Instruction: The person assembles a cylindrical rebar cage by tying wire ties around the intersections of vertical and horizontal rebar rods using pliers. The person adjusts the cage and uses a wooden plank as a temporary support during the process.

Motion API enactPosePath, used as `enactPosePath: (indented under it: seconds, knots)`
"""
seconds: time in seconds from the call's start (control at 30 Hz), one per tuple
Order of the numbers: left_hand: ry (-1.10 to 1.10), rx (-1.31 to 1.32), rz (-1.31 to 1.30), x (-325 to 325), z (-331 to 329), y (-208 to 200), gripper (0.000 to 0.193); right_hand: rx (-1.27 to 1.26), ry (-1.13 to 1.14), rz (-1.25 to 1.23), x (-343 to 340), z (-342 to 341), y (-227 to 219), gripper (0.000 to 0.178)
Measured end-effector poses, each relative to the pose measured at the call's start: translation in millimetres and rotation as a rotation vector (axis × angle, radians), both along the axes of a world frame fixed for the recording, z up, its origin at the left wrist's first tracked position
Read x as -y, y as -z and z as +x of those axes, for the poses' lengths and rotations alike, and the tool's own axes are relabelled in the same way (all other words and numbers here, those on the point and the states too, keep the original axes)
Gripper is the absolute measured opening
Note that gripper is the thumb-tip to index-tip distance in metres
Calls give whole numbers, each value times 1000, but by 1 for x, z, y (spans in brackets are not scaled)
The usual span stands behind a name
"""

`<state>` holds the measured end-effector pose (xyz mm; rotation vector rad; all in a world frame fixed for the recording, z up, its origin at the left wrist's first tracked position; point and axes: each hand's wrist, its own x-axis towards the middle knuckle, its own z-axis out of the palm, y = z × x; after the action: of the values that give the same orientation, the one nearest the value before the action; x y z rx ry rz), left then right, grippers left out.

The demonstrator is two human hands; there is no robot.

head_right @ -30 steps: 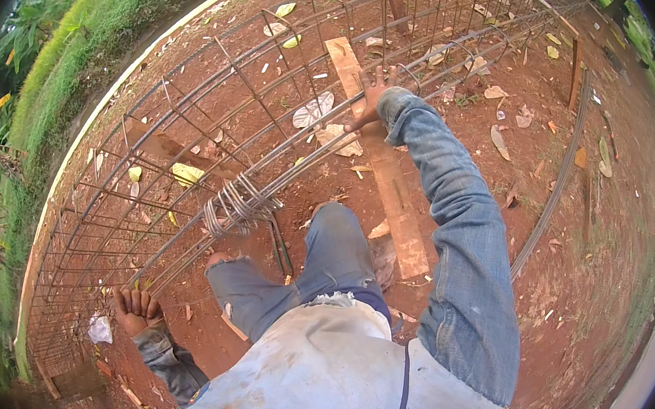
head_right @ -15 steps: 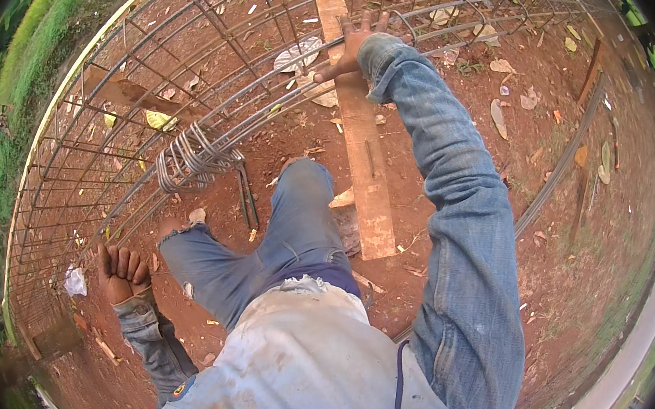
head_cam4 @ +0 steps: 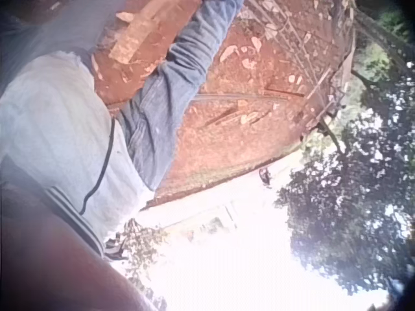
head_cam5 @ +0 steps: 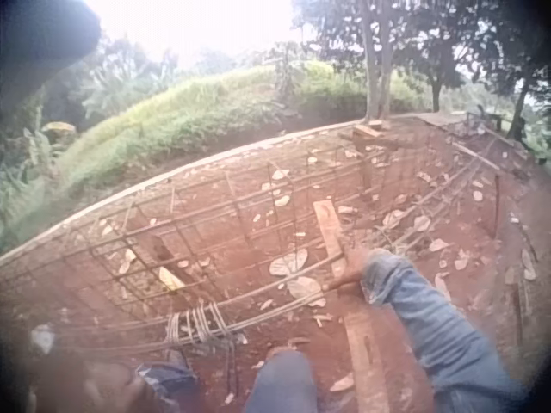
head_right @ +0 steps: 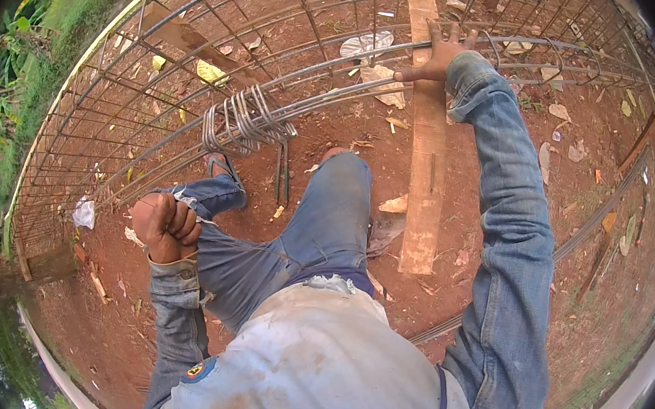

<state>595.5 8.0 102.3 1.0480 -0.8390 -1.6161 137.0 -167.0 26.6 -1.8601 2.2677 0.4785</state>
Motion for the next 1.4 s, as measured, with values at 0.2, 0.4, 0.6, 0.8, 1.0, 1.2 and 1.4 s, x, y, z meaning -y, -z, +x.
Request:
enactPosePath:
  seconds: [0.2,0.4,0.6,0.8,1.0,1.2,1.4]
  knots:
    - [295,1349,-583,97,-50,-32,48,153,128,38,-16,16,-30,135]
    - [904,1986,-378,179,-124,-7,78,150,167,-7,-17,22,-35,134]
    - [1086,2055,-475,192,-126,18,90,126,200,-39,-15,15,-19,135]
    - [1118,2150,-348,194,-131,12,92,129,174,8,-18,23,-35,132]
    - [1117,2039,-425,201,-130,16,80,154,172,-26,-18,18,-34,131]
    - [1254,2166,-380,196,-167,-2,76,200,168,-57,-26,14,-42,132]
    - [1159,1987,-459,200,-142,9,79,225,154,-79,-28,16,-46,133]
